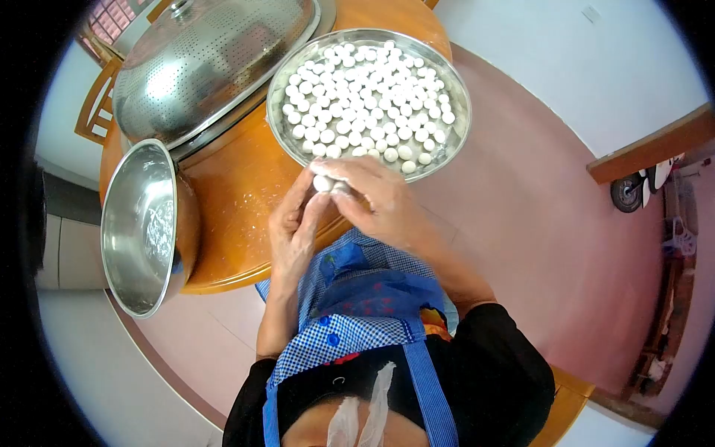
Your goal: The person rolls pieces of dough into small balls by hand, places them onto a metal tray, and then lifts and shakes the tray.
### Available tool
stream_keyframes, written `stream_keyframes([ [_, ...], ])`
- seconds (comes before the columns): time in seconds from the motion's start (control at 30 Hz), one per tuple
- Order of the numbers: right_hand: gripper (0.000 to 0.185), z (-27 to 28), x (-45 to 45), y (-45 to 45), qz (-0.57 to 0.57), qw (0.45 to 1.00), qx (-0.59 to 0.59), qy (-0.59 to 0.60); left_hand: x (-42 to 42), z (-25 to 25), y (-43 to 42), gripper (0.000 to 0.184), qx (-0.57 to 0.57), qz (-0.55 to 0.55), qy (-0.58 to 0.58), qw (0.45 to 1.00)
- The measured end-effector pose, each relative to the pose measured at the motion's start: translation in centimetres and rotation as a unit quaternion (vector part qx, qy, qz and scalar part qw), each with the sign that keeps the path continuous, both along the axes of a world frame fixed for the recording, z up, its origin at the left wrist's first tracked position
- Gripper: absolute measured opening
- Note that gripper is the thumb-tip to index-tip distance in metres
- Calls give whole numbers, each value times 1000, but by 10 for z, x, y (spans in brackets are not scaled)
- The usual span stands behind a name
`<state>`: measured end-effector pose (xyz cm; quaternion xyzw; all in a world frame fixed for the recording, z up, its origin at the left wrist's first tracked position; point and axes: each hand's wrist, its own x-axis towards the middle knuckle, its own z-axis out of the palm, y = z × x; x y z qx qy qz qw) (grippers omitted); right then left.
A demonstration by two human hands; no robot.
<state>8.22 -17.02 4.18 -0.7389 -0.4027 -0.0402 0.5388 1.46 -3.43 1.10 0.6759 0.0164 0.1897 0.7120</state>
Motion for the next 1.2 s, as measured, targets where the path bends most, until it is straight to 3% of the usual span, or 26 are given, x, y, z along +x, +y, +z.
stream_keyframes([
  [0.03,37,5,1,-9,-15,1000,-19,2,7,2,-4,39,5,-18,-22,1000],
  [0.07,40,4,10,-19,-13,997,-35,-73,15,2,-9,39,5,-20,-23,1000],
  [0.23,42,6,29,-57,-106,993,-44,-4,47,3,-23,38,24,-80,-38,996],
  [0.3,38,-2,47,-71,-175,982,-25,59,55,4,-24,38,231,-76,-62,968],
  [0.4,30,-16,63,-81,-231,965,-115,40,53,8,-33,34,216,-73,-13,974],
  [0.47,26,-24,68,-81,-225,966,-93,88,52,4,-34,33,218,-55,-9,974],
  [0.5,25,-25,71,-77,-218,963,-73,137,49,4,-32,32,223,-49,-39,973],
  [0.63,26,-2,61,-49,-123,985,-87,89,22,-3,-11,32,248,-31,-103,963],
  [0.77,25,50,40,38,36,992,-119,26,-11,-7,17,30,218,-30,-106,970],
  [0.83,26,75,25,85,104,986,-133,-3,-24,-8,24,28,148,-39,-109,982],
  [0.93,25,91,2,172,300,934,-116,-155,-40,-9,34,29,136,-26,-89,986],
  [1.03,20,77,-15,252,422,856,-134,-268,-52,-20,42,30,95,-50,-64,992],
  [1.07,20,69,-21,273,428,852,-136,-268,-55,-23,45,31,90,-50,-53,993],
  [1.13,30,51,-37,311,440,734,-380,-353,-64,-26,57,30,79,-44,-55,994],
  [1.17,30,44,-44,321,443,730,-384,-351,-67,-27,60,29,74,-42,-50,995],
  [1.2,29,39,-49,329,452,687,-444,-355,-69,-29,62,29,69,-41,-51,995],
])
